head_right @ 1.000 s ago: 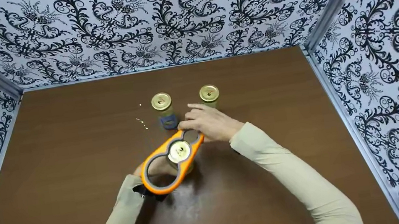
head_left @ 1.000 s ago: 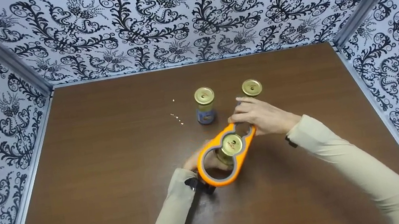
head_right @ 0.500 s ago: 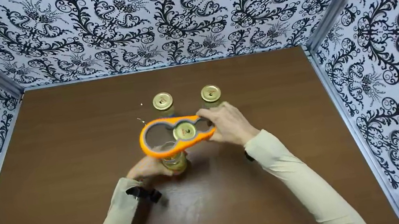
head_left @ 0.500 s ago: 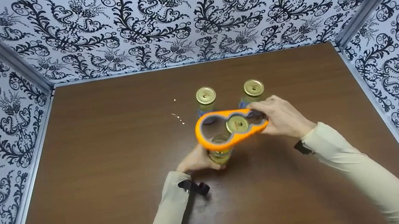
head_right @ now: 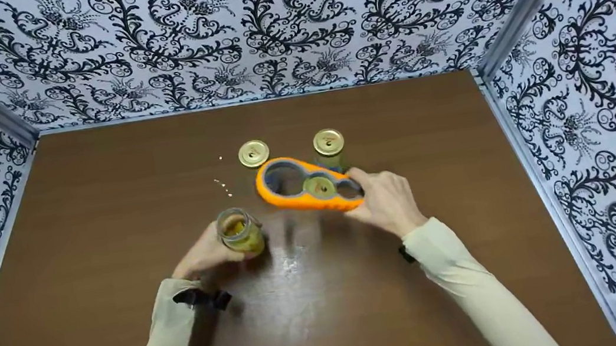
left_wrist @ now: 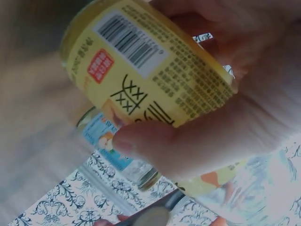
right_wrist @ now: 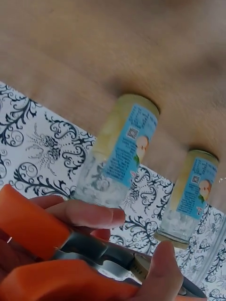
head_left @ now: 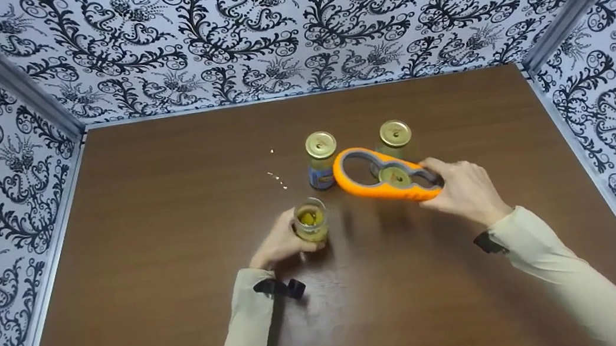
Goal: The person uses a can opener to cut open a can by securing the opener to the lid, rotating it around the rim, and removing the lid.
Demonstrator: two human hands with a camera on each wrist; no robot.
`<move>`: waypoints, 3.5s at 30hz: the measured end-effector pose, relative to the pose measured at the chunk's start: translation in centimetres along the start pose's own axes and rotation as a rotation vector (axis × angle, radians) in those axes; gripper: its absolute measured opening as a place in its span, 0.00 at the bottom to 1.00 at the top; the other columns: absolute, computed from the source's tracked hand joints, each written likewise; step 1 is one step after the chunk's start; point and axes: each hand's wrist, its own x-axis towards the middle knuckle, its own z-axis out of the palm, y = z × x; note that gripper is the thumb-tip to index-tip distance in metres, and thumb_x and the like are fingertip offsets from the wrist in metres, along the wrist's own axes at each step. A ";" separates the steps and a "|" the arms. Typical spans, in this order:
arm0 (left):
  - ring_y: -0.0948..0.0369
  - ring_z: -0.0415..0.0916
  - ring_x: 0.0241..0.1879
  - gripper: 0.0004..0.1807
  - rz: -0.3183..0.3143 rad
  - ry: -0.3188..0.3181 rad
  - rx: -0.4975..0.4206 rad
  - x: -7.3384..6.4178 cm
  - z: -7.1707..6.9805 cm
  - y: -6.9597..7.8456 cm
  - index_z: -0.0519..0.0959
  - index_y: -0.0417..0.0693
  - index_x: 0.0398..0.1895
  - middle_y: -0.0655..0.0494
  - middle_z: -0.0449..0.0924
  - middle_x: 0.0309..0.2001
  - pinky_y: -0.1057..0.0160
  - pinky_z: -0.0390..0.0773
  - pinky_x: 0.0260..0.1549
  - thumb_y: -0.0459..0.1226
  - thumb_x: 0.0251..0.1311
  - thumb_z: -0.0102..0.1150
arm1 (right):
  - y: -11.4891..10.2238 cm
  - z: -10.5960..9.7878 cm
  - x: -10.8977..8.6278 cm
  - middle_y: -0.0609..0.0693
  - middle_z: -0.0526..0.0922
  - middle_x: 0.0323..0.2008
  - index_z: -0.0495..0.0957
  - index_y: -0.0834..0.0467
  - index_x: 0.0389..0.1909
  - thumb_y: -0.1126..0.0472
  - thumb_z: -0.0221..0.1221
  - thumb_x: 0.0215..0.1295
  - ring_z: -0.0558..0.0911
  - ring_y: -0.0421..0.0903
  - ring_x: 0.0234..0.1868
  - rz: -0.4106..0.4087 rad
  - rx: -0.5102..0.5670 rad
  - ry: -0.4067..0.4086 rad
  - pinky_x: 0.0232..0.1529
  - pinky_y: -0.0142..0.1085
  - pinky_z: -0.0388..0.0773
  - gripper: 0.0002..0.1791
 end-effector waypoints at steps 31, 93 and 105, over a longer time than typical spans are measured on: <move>0.58 0.77 0.39 0.24 -0.186 0.059 -0.086 2.7 -9.5 -0.4 0.76 0.27 0.47 0.46 0.82 0.41 0.63 0.74 0.44 0.20 0.43 0.69 | 2.5 3.4 -2.5 0.50 0.85 0.33 0.80 0.53 0.44 0.61 0.78 0.32 0.79 0.49 0.27 -0.011 0.013 -0.031 0.28 0.47 0.74 0.31; 0.39 0.39 0.72 0.52 -0.199 0.210 0.082 -2.9 -11.9 -3.0 0.44 0.47 0.75 0.42 0.43 0.75 0.40 0.44 0.66 0.36 0.54 0.70 | 2.7 5.2 -3.8 0.46 0.84 0.31 0.80 0.51 0.43 0.59 0.80 0.32 0.77 0.45 0.26 0.017 0.061 -0.067 0.28 0.43 0.73 0.31; 0.40 0.47 0.70 0.38 -0.191 0.255 -0.025 -4.7 -9.0 -2.0 0.52 0.37 0.71 0.35 0.50 0.71 0.42 0.51 0.66 0.33 0.63 0.61 | 1.2 6.1 -3.0 0.46 0.84 0.33 0.80 0.52 0.44 0.59 0.80 0.32 0.79 0.47 0.28 0.034 0.117 -0.047 0.30 0.45 0.74 0.31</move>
